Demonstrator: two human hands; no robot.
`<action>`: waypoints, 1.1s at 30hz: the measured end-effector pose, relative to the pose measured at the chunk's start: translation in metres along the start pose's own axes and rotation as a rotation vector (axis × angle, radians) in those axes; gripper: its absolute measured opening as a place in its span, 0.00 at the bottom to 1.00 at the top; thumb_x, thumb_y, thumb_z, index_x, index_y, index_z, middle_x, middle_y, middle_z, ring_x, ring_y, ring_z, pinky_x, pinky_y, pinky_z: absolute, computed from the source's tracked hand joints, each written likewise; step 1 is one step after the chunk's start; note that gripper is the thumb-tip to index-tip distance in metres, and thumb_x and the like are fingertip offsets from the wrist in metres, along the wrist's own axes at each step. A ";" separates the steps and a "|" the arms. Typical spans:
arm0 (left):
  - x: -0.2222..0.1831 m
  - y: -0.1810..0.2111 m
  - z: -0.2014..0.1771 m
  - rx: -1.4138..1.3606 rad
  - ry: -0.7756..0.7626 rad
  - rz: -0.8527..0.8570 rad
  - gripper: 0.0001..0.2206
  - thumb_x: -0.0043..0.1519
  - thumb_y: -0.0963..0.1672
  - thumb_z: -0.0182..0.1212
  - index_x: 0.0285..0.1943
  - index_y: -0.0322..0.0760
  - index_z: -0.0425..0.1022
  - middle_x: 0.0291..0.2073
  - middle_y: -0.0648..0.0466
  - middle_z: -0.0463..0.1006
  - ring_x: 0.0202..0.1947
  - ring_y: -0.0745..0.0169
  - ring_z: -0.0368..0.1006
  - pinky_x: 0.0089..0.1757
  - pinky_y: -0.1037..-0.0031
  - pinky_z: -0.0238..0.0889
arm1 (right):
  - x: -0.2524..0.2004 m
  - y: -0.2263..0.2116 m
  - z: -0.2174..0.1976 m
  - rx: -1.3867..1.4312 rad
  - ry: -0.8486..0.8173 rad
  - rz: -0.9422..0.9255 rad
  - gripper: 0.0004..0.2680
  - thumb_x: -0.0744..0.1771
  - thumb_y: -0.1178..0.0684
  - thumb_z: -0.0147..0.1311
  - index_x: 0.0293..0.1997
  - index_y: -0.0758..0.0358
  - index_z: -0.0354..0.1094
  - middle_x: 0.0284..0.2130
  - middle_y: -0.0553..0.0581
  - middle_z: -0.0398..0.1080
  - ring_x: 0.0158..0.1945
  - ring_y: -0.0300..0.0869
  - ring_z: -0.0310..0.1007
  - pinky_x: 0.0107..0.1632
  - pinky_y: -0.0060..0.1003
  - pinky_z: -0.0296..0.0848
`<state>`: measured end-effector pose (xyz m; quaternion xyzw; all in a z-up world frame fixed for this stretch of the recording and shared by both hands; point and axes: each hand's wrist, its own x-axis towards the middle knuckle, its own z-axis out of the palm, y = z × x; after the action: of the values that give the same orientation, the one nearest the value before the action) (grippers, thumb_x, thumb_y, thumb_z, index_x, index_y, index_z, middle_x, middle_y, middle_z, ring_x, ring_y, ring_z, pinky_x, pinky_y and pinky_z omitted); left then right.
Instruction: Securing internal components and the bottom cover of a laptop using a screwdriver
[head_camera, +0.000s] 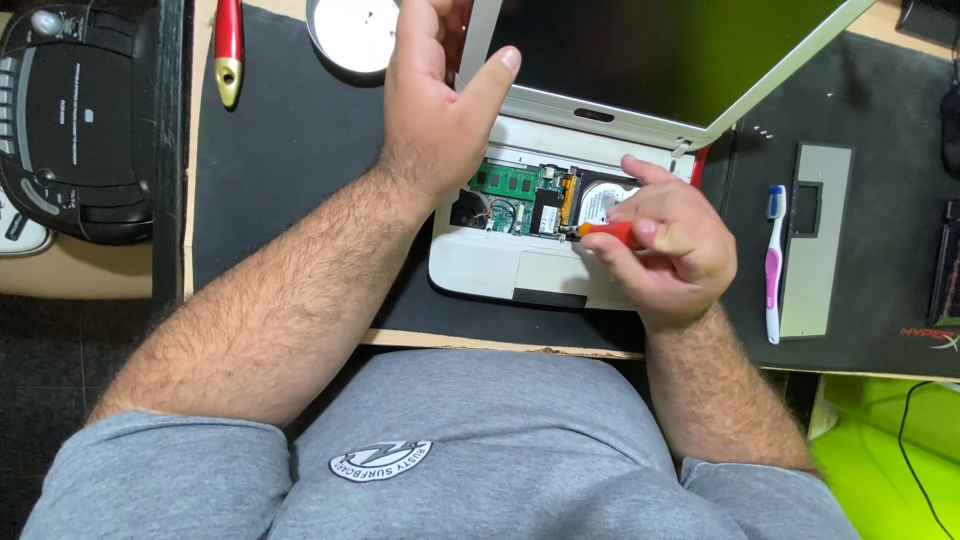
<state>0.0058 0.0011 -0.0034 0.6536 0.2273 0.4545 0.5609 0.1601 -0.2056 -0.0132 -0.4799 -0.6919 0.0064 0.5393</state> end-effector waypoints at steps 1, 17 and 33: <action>0.000 0.000 0.000 0.000 -0.001 0.003 0.15 0.65 0.41 0.61 0.58 0.40 0.64 0.49 0.54 0.77 0.48 0.61 0.77 0.49 0.71 0.77 | 0.003 -0.002 -0.001 -0.002 0.001 -0.002 0.18 0.65 0.61 0.67 0.59 0.55 0.65 0.36 0.58 0.72 0.40 0.42 0.73 0.64 0.58 0.79; -0.001 0.002 -0.001 0.043 -0.032 -0.025 0.17 0.64 0.41 0.63 0.60 0.40 0.64 0.51 0.53 0.76 0.53 0.59 0.76 0.52 0.70 0.75 | 0.006 -0.009 0.000 -0.024 -0.052 0.013 0.18 0.67 0.67 0.63 0.60 0.59 0.61 0.38 0.63 0.70 0.44 0.46 0.73 0.60 0.55 0.82; 0.000 0.002 -0.001 0.042 -0.036 -0.013 0.17 0.64 0.40 0.63 0.59 0.40 0.65 0.51 0.54 0.76 0.52 0.60 0.75 0.52 0.70 0.74 | 0.014 -0.010 0.000 -0.010 -0.097 0.028 0.14 0.66 0.64 0.58 0.56 0.61 0.59 0.48 0.74 0.71 0.55 0.56 0.75 0.66 0.57 0.77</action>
<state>0.0046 0.0011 -0.0015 0.6719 0.2309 0.4339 0.5540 0.1544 -0.2017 0.0020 -0.4912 -0.7106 0.0338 0.5027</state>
